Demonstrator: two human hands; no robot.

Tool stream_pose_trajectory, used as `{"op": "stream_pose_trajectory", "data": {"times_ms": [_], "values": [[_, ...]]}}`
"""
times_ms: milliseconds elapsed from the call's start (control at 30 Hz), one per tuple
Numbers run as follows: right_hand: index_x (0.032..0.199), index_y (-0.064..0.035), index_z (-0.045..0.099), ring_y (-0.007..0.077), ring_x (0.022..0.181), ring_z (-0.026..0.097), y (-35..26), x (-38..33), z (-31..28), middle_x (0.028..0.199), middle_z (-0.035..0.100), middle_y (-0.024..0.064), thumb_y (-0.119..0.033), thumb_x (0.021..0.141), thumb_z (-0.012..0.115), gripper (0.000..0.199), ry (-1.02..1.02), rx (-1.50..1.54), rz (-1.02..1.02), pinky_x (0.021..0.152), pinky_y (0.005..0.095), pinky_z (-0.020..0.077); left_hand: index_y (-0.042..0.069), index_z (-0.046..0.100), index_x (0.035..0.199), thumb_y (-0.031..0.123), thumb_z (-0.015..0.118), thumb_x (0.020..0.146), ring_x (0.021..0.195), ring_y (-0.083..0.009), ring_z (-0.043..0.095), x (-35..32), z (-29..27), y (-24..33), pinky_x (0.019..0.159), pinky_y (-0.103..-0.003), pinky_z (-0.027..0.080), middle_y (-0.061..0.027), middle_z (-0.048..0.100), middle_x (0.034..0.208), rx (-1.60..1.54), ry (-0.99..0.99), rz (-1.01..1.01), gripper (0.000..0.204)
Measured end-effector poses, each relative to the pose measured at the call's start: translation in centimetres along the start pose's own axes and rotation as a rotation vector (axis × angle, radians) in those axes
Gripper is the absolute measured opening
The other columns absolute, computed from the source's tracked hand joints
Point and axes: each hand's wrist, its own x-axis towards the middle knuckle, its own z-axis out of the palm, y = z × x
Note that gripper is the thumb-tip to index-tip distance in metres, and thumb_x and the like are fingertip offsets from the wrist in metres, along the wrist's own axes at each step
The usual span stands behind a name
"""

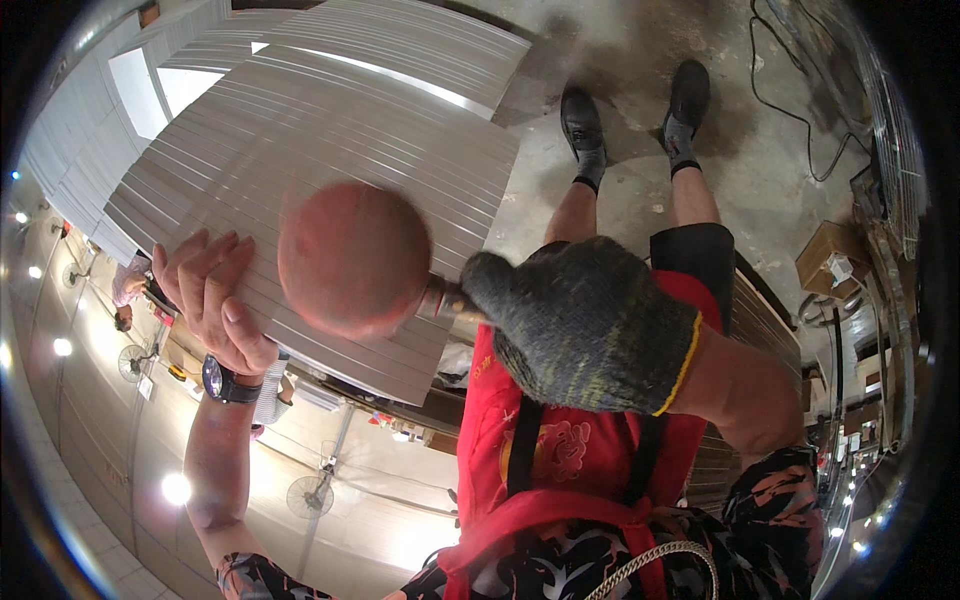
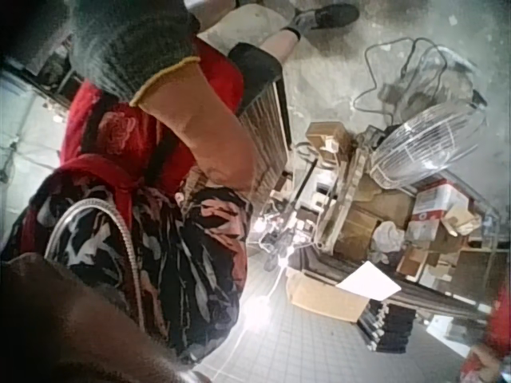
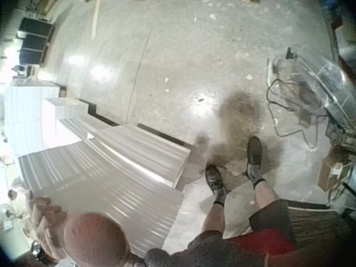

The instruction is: The person uses a mallet to strike and secure white furniture panels together, moving between different assemblies on the workshop floor.

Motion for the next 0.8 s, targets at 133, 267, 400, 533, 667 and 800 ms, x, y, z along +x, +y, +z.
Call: {"op": "stream_pose_trajectory", "data": {"times_ms": [133, 267, 400, 533, 667, 800], "values": [[0.102, -0.0059, 0.051, 0.0299, 0.057, 0.063, 0.5, 0.0, 0.8, 0.069, 0.062, 0.0130, -0.019, 0.078, 0.066, 0.031, 0.074, 0.016, -0.047, 0.046, 0.0431, 0.0491, 0.004, 0.069, 0.099, 0.033, 0.025, 0.092, 0.108, -0.0315, 0.055, -0.3, 0.2, 0.0, 0.109, -0.056, 0.020, -0.0092, 0.063, 0.099, 0.011, 0.012, 0.017, 0.054], [0.096, -0.0016, 0.054, 0.0236, 0.046, 0.061, 0.2, -0.3, 1.1, 0.055, 0.058, 0.0085, -0.023, 0.081, 0.065, 0.028, 0.129, 0.007, -0.171, 0.042, 0.0395, 0.0474, 0.004, 0.070, 0.099, 0.033, 0.025, 0.092, 0.108, -0.0315, 0.055, -0.4, 0.2, -0.2, 0.109, -0.056, 0.020, -0.0093, 0.063, 0.099, -0.009, 0.029, 0.023, 0.053], [0.100, -0.0043, 0.053, 0.0280, 0.050, 0.060, 0.1, -0.7, 1.1, 0.064, 0.059, 0.0108, -0.022, 0.077, 0.067, 0.032, 0.128, -0.034, -0.143, 0.045, 0.0418, 0.0474, 0.004, 0.070, 0.098, 0.033, 0.026, 0.092, 0.108, -0.0316, 0.055, -0.3, 0.1, -0.2, 0.109, -0.057, 0.020, -0.0096, 0.064, 0.099, 0.032, 0.001, 0.032, 0.053], [0.101, -0.0011, 0.054, 0.0249, 0.047, 0.060, -0.2, -0.6, 0.8, 0.058, 0.059, 0.0093, -0.023, 0.080, 0.065, 0.032, 0.163, -0.075, -0.170, 0.043, 0.0402, 0.0468, 0.004, 0.070, 0.097, 0.033, 0.027, 0.092, 0.108, -0.0317, 0.055, -0.4, 0.0, -0.2, 0.109, -0.057, 0.020, -0.0098, 0.064, 0.099, 0.052, -0.015, 0.030, 0.052], [0.100, -0.0029, 0.054, 0.0265, 0.047, 0.059, -0.1, -0.5, 0.6, 0.060, 0.058, 0.0108, -0.022, 0.078, 0.066, 0.032, 0.163, -0.089, -0.147, 0.043, 0.0405, 0.0462, 0.004, 0.069, 0.098, 0.032, 0.027, 0.091, 0.107, -0.0317, 0.055, -0.3, 0.1, -0.5, 0.108, -0.057, 0.021, -0.0098, 0.064, 0.099, 0.057, -0.014, 0.042, 0.051], [0.100, -0.0046, 0.053, 0.0281, 0.048, 0.058, 0.6, -0.6, 0.7, 0.063, 0.058, 0.0123, -0.022, 0.077, 0.066, 0.031, 0.187, -0.118, -0.112, 0.042, 0.0407, 0.0455, 0.004, 0.070, 0.096, 0.031, 0.026, 0.091, 0.108, -0.0315, 0.055, -0.1, 0.1, 0.2, 0.109, -0.057, 0.021, -0.0099, 0.064, 0.099, 0.036, -0.009, 0.010, 0.051]]}}
